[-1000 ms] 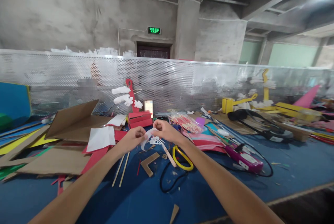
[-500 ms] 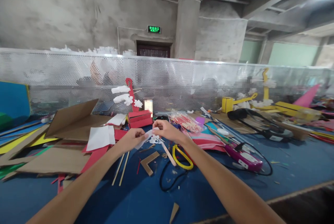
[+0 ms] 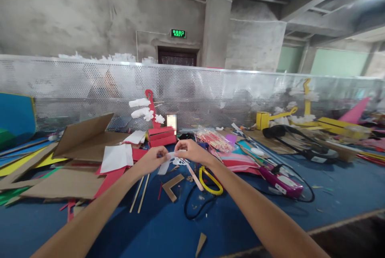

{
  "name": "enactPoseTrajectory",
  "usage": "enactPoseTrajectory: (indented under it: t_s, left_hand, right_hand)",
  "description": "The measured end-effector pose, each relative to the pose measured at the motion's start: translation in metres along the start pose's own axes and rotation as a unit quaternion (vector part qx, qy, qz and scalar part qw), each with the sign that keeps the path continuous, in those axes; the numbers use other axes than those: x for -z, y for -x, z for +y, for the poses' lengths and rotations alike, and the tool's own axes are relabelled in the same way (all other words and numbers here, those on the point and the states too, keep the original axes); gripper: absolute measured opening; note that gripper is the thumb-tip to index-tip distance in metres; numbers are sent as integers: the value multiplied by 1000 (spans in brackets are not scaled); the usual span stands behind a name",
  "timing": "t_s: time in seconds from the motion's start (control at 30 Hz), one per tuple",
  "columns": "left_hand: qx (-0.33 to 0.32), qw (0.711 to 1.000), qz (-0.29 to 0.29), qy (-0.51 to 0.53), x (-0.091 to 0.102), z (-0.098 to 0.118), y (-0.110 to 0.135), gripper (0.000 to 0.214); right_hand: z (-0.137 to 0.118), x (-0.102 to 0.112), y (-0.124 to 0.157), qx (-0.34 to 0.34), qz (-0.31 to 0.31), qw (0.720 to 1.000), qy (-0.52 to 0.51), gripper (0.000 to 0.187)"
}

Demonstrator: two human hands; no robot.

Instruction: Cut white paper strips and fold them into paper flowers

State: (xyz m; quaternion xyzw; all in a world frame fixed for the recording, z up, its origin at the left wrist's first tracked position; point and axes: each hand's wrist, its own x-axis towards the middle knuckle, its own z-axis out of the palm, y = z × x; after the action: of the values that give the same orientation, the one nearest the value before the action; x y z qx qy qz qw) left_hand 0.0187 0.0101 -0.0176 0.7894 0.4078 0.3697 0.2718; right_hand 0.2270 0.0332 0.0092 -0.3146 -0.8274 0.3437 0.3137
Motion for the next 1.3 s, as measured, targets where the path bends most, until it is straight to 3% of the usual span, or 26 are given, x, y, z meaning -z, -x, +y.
enactPoseTrajectory:
  t_s: [0.17,0.4,0.6,0.93,1.3]
  left_hand:
    - [-6,1000,14,-8,1,-1,-1,31]
    - [51,998,-9,38,0,3,1,27]
    - [40,999,-20,31,0,5,0,26]
    - [36,999,-21,12,1,1,1,29]
    - [64,997,-12,51,3,-15,-4,32]
  right_hand:
    - [5,1,-1,-8,4,1000,1,21]
    - [9,2,0,-10,-15,1000,8,26]
    - [15,-6,-5,17,-18,999,28,26]
    - [20,-6,-6,-2,-19,1000,7,25]
    - [8,11,1,2,-43,997,62,22]
